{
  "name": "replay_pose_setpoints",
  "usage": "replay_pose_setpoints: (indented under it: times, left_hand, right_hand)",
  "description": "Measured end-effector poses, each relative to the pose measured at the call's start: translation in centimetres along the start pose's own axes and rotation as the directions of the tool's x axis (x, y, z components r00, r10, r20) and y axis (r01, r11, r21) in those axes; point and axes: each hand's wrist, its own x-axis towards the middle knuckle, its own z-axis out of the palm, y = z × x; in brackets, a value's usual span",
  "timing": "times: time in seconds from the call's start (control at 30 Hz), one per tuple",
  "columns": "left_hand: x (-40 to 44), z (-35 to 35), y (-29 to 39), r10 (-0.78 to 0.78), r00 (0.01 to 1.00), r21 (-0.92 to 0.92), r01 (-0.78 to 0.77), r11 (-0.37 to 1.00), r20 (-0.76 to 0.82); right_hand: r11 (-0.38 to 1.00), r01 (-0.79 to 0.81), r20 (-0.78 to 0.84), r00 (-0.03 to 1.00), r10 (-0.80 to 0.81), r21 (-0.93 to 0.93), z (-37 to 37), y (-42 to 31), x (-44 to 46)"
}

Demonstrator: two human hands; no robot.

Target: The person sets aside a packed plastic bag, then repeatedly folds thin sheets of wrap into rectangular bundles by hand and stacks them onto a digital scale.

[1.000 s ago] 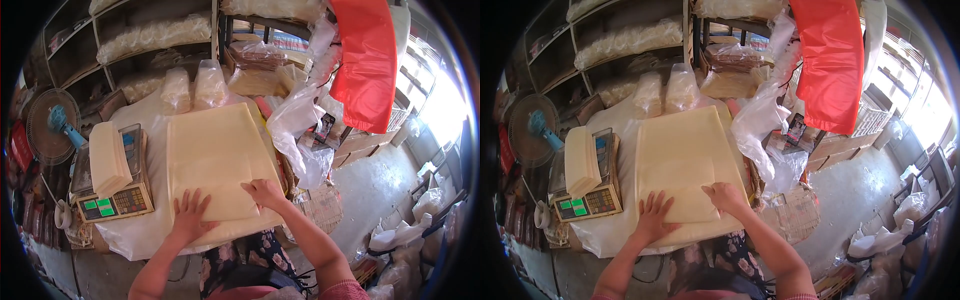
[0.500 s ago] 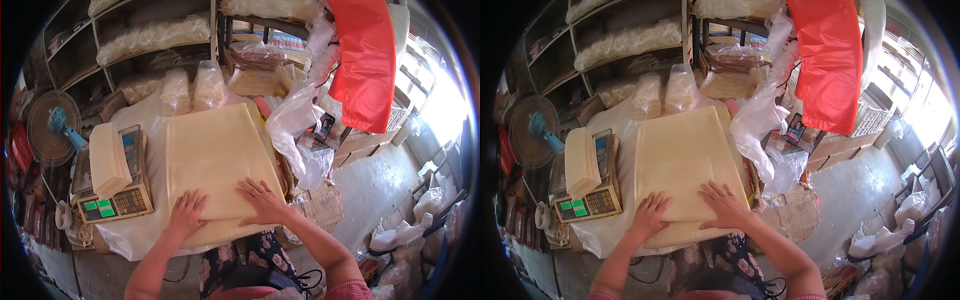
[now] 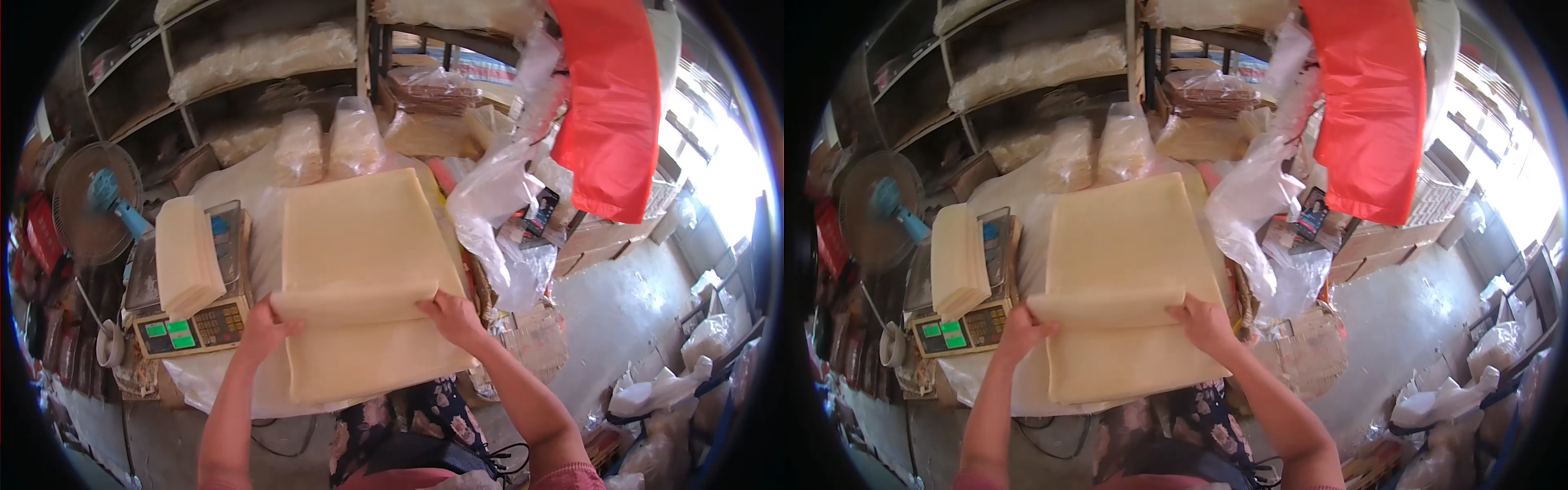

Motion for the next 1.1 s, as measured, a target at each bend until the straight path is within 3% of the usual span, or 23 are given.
replay_pose_setpoints:
  times: [0.07, 0.17, 0.2, 0.27, 0.3, 0.37, 0.4, 0.47, 0.6, 0.63, 0.67, 0.77, 0.93, 1.03, 1.1]
  left_hand:
    - [1.1, 1.2, -1.1, -0.077, 0.981, -0.182, 0.044, 0.982, -0.180]
    - [2.6, 2.7, -2.1, -0.061, 0.942, -0.076, 0.038, 0.996, -0.329]
    - [2.9, 2.9, -2.0, -0.061, 0.940, -0.077, 0.036, 0.996, -0.336]
    - [3.6, 3.4, -1.8, -0.148, 0.918, 0.370, 0.291, 0.882, -0.368]
    - [3.9, 3.6, -2.0, -0.146, 0.917, 0.368, 0.289, 0.884, -0.371]
    - [4.2, 4.3, -2.1, 0.190, 0.943, 0.706, 0.062, 0.705, -0.272]
    - [4.6, 4.9, -2.1, 0.188, 0.942, 0.703, 0.065, 0.708, -0.277]
    - [5.6, 6.2, -1.4, 0.135, 0.985, 0.790, 0.003, 0.613, -0.108]
    - [5.9, 7.2, -1.9, 0.025, 0.999, 0.814, 0.020, 0.580, -0.043]
    - [5.8, 7.2, -1.9, 0.033, 0.998, 0.819, 0.023, 0.574, -0.051]
    - [5.7, 7.2, -1.9, 0.045, 0.997, 0.824, 0.025, 0.566, -0.061]
    - [5.7, 7.5, -2.3, 0.083, 0.993, 0.803, 0.015, 0.595, -0.080]
    - [5.8, 7.8, -2.7, 0.155, 0.983, 0.818, -0.006, 0.575, -0.102]
    - [5.5, 7.0, -2.6, 0.073, 0.995, 0.773, 0.004, 0.635, -0.065]
    - [5.1, 7.1, -5.0, 0.319, 0.859, 0.627, 0.003, 0.779, -0.400]
  right_hand:
    - [1.000, -0.024, -0.062, 0.998, 0.024, 0.009, 0.7, 0.0, 1.3]
    - [0.972, -0.223, -0.154, 0.965, 0.210, -0.074, 1.7, 0.1, 3.1]
    - [0.973, -0.217, -0.152, 0.967, 0.203, -0.077, 1.9, 0.0, 3.4]
    - [0.956, -0.244, -0.205, 0.956, 0.210, -0.160, 2.2, -0.2, 4.0]
    - [0.957, -0.241, -0.206, 0.957, 0.206, -0.162, 2.3, -0.2, 4.2]
    - [0.938, -0.273, -0.202, 0.952, 0.232, -0.214, 2.4, -0.1, 4.7]
    - [0.938, -0.271, -0.200, 0.953, 0.228, -0.218, 2.3, -0.1, 4.9]
    - [0.920, -0.342, -0.077, 0.940, 0.333, -0.192, 1.7, -0.5, 5.1]
    - [0.923, -0.290, -0.138, 0.955, 0.262, -0.252, 1.0, -2.6, 4.9]
    - [0.943, -0.060, -0.160, 0.987, 0.007, -0.328, 1.2, -2.3, 5.2]
    - [0.898, 0.170, -0.164, 0.953, -0.254, -0.405, 1.5, -2.0, 5.5]
    - [0.859, 0.192, -0.051, 0.968, -0.244, -0.475, 4.9, 0.6, 5.6]
    - [0.852, 0.154, -0.072, 0.973, -0.219, -0.501, 5.7, 1.1, 5.7]
    - [0.828, 0.122, -0.090, 0.975, -0.203, -0.548, 5.4, -0.1, 5.1]
    - [0.813, 0.094, -0.111, 0.975, -0.191, -0.575, 5.4, -1.7, 4.2]
